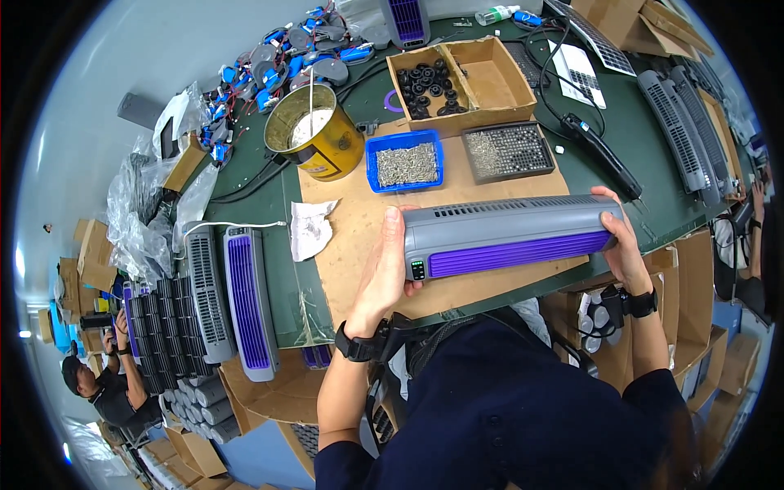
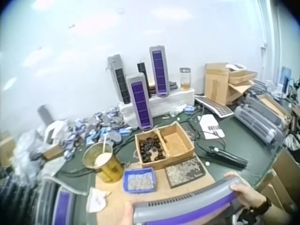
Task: The person assembles a portable fan by placing a fan blade into the housing, inserting a rubber grommet, and connecting a battery pack to the internal wiring. They then snap a purple grille onto the housing and secure the end cap by driving screws with a power screwdriver.
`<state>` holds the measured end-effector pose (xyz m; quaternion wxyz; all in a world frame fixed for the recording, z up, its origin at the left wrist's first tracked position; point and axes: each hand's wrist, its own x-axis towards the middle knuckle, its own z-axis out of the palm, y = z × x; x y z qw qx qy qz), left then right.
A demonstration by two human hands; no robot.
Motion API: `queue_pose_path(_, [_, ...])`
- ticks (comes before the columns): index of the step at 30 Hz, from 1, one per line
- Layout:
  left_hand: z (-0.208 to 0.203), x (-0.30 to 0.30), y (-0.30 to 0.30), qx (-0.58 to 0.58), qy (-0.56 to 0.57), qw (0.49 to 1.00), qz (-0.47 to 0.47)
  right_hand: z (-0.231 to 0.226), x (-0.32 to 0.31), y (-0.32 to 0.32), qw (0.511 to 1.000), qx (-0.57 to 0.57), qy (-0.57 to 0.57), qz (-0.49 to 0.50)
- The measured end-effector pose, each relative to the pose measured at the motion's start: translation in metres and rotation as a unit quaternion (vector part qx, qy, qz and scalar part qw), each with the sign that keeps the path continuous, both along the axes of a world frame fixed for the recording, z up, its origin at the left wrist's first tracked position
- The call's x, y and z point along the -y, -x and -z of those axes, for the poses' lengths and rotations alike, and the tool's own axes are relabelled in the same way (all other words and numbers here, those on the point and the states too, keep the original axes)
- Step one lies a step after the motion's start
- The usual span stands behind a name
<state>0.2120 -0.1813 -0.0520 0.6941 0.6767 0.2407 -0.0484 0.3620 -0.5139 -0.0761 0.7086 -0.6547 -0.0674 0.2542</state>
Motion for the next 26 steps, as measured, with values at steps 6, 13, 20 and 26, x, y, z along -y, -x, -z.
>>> queue_pose_path(6, [0.000, 0.004, -0.002, -0.003, 0.003, 1.000, -0.007, 0.001, 0.000, -0.004, 1.000, -0.012, -0.007, 0.010])
queue_pose_path(13, [0.003, 0.006, 0.004, -0.017, 0.012, 1.000, -0.017, 0.000, 0.000, 0.001, 1.000, -0.019, 0.000, 0.019])
queue_pose_path(20, [0.005, 0.014, -0.003, 0.009, 0.052, 0.998, 0.038, -0.006, 0.022, 0.006, 0.999, 0.046, -0.015, 0.026])
queue_pose_path(26, [0.022, 0.037, -0.015, 0.120, 0.135, 0.943, 0.279, -0.044, 0.146, 0.026, 0.984, 0.105, -0.075, 0.123])
